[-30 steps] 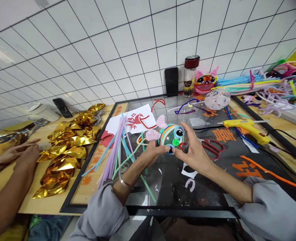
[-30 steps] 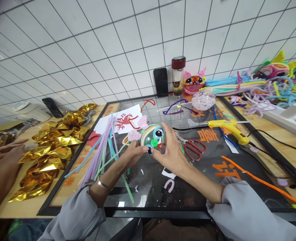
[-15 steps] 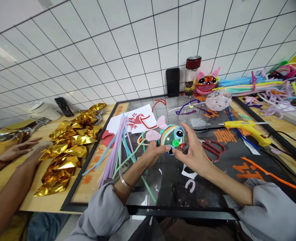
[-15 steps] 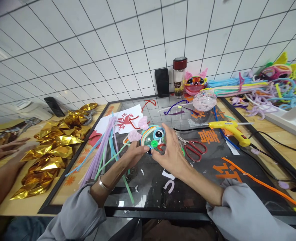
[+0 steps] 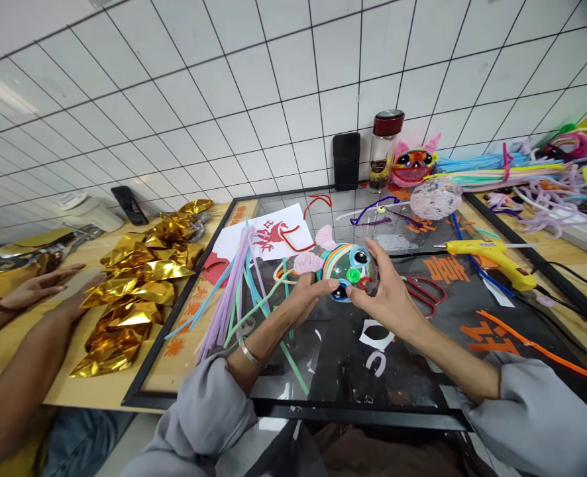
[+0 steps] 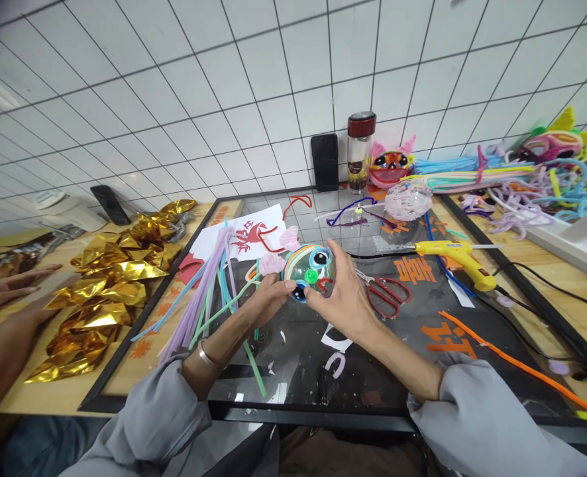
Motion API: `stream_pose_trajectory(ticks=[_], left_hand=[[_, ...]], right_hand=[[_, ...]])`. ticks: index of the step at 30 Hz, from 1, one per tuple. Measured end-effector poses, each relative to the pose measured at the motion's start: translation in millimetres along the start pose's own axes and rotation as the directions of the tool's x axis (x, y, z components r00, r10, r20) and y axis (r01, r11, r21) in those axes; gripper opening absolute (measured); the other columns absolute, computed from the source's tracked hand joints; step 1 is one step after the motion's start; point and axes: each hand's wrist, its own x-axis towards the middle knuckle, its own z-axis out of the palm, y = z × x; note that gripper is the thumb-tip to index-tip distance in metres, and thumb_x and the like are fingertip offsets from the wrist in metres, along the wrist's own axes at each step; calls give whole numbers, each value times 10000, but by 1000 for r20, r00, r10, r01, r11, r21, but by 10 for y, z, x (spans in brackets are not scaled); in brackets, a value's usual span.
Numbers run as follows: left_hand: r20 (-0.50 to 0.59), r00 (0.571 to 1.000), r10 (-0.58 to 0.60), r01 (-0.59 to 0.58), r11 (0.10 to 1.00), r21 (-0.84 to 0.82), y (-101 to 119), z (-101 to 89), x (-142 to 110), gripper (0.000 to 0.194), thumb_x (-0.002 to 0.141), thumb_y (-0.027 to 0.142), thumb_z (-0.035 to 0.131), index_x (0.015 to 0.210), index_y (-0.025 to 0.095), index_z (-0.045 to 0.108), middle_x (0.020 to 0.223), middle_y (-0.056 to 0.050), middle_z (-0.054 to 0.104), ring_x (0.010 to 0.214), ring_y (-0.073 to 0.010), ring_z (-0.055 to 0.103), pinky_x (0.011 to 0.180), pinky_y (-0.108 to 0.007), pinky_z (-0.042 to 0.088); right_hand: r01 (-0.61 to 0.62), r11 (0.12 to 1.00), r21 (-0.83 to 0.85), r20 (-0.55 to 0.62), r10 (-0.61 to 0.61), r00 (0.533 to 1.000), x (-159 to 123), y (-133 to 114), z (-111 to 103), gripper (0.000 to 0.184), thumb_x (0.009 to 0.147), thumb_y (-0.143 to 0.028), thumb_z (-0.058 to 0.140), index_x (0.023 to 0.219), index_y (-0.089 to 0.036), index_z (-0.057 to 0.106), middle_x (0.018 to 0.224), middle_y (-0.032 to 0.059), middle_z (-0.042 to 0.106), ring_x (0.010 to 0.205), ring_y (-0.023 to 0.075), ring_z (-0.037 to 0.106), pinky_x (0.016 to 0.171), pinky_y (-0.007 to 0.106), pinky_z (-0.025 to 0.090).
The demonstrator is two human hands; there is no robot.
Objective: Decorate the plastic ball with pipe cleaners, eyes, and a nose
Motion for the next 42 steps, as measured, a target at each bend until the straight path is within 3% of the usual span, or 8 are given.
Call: stream_pose_trajectory(ticks=[8,15,20,25,29,33,37,42], left_hand=[[-25,1000,-4,4,1000,23,-44,-76,27,635,613,405,877,1133,123,648,1176,-133,718,1216,-353,607,1064,-494,441],[146,984,100,-92,994,-65,-37,-102,77,517,684,456,832,1091,175,682,1167,-105,735,1210,-343,621,1074,-492,448],[202,978,40,-15,992,-123,2,-238,96,612,690,668,758,1064,185,707,1158,-120,736,1174,-342,649,1029,-494,494],[167,986,-15,2,997,76,127,-247,47,783,620,692,799,1170,146,686,1167,-137,730,1162,-347,651,985,-441,509],[134,991,4,-40,962,268,249,-254,10,736,591,698,804,1038,118,725,1084,-132,751,1117,-353,658,998,-435,492],[149,989,-5,-69,873,484,354,-271,-8,738,588,720,775,1016,120,725,1033,-115,760,1081,-353,660,964,-438,505],[93,995,-36,-45,668,742,430,-189,-71,692,621,648,784,1078,134,716,1021,-80,755,1019,-321,670,882,-396,526],[45,998,-41,-11,602,798,457,-77,-132,609,657,617,754,1025,132,717,944,-67,749,916,-271,680,790,-345,535]], right_hand=[[-161,973,165,17,160,987,40,55,-16,980,648,-408,722,1506,-186,304,1512,192,442,1412,347,440,1180,538,339],[-207,905,373,66,197,978,95,151,-70,1069,603,-421,788,1509,-220,257,1472,166,452,1304,321,532,1140,499,401],[-223,869,442,149,174,973,130,209,-166,1116,614,-419,819,1538,-229,223,1390,147,520,1265,306,567,1124,486,419],[-208,890,406,205,132,970,138,198,-207,1183,604,-414,835,1570,-215,181,1449,181,478,1312,327,545,1119,483,426],[-162,929,334,232,86,969,115,150,-198,1172,619,-389,820,1579,-235,167,1465,177,476,1315,322,546,1130,489,411],[-126,955,267,239,61,969,90,98,-173,1163,627,-351,801,1586,-222,156,1466,184,479,1314,327,547,1124,493,416],[-56,980,192,212,14,977,73,79,-144,1141,636,-319,788,1587,-218,167,1445,182,502,1312,339,549,1126,516,409],[5,985,171,190,-38,981,60,90,-127,1113,657,-308,780,1590,-239,176,1437,172,518,1315,338,549,1109,516,430]])
